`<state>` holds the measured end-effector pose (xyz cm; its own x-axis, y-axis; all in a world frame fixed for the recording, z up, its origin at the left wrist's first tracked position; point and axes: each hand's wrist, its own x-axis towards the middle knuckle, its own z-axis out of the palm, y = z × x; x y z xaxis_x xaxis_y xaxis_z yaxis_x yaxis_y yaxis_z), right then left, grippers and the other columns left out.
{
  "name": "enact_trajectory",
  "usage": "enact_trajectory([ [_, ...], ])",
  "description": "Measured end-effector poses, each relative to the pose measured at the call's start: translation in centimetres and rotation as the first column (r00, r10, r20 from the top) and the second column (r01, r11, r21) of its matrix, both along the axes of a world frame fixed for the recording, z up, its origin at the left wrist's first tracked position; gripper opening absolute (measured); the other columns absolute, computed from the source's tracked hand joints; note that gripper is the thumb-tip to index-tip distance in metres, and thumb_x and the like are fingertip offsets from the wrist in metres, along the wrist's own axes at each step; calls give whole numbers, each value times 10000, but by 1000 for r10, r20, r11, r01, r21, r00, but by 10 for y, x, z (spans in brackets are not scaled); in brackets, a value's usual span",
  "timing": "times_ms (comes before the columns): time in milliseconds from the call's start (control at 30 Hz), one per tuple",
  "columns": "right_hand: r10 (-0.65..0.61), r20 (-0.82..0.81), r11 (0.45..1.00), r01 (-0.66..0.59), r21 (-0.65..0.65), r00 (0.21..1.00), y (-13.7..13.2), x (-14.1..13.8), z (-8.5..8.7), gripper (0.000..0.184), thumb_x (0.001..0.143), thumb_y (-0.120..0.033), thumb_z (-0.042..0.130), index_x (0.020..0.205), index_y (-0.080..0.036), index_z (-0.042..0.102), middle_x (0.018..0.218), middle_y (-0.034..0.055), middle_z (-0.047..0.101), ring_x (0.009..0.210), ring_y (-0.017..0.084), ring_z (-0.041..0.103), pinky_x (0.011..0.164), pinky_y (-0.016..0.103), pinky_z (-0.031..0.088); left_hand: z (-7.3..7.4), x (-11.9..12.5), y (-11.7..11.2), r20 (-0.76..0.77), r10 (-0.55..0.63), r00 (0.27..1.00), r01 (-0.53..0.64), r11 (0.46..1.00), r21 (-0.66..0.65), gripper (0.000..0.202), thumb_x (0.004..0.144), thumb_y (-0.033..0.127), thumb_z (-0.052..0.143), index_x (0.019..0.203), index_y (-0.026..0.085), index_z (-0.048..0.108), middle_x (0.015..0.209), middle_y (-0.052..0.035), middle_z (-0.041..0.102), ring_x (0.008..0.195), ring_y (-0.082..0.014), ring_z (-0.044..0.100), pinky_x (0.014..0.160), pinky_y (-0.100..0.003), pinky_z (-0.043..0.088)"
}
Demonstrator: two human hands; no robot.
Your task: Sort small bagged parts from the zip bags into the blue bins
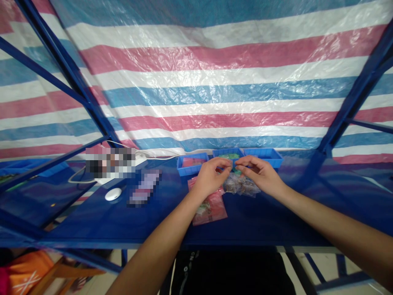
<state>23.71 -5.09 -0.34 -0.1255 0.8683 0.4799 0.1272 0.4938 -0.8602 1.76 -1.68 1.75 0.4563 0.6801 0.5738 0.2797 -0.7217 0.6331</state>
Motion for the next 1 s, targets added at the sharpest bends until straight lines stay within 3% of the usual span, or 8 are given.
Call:
enact_trajectory([
  [133, 40, -75, 998, -43, -40, 996, 6, 1, -6, 549, 891, -454, 789, 1392, -327, 601, 1313, 79, 700, 1110, 261, 702, 833, 393, 652, 2, 0, -1, 22, -34, 999, 34, 999, 5, 170, 985, 295, 656, 1054, 198, 777, 1188, -90, 764, 1045, -206, 731, 866, -303, 579],
  [233, 91, -85, 994, -96, -55, 992, 8, 2, -8, 639, 889, -432, 797, 1465, -335, 535, 1370, 79, 682, 1180, 259, 691, 887, 400, 653, 1, -1, -1, 13, -36, 999, 37, 999, -6, 193, 983, 327, 669, 1073, 199, 783, 1144, -92, 770, 998, -203, 737, 872, -309, 576],
  [367, 153, -74, 985, -158, -73, 985, 9, 3, -10, 522, 895, -430, 793, 1369, -305, 613, 1247, 76, 741, 1083, 255, 726, 813, 386, 662, -3, 0, 0, 28, -67, 997, 69, 993, -97, 214, 982, 340, 667, 1103, 182, 747, 1073, -82, 794, 936, -202, 757, 850, -308, 589],
  [533, 119, -40, 988, -122, -98, 992, 10, 3, -9, 367, 855, -440, 829, 1159, -267, 720, 1045, 62, 779, 883, 225, 730, 680, 345, 627, -6, 3, 1, 50, -115, 992, 120, 987, -111, 245, 930, 256, 705, 1162, 181, 694, 1026, -69, 797, 936, -195, 761, 885, -318, 601],
  [833, 141, -85, 981, -151, -124, 986, 7, 1, -7, 343, 826, -420, 854, 1094, -250, 721, 1019, 51, 773, 874, 211, 715, 685, 332, 604, -9, 3, 5, 144, -126, 981, 150, 974, -169, 320, 878, 180, 722, 1189, 171, 645, 1007, -70, 775, 897, -169, 752, 845, -289, 598],
  [1000, 90, -22, 993, -91, -81, 996, 8, 5, -7, 262, 861, -421, 817, 1025, -232, 739, 951, 40, 743, 768, 173, 665, 704, 329, 581, -7, 3, 5, 88, -126, 988, 135, 986, -100, 299, 855, 96, 684, 1144, 169, 706, 1053, -75, 779, 933, -182, 745, 893, -319, 597],
])
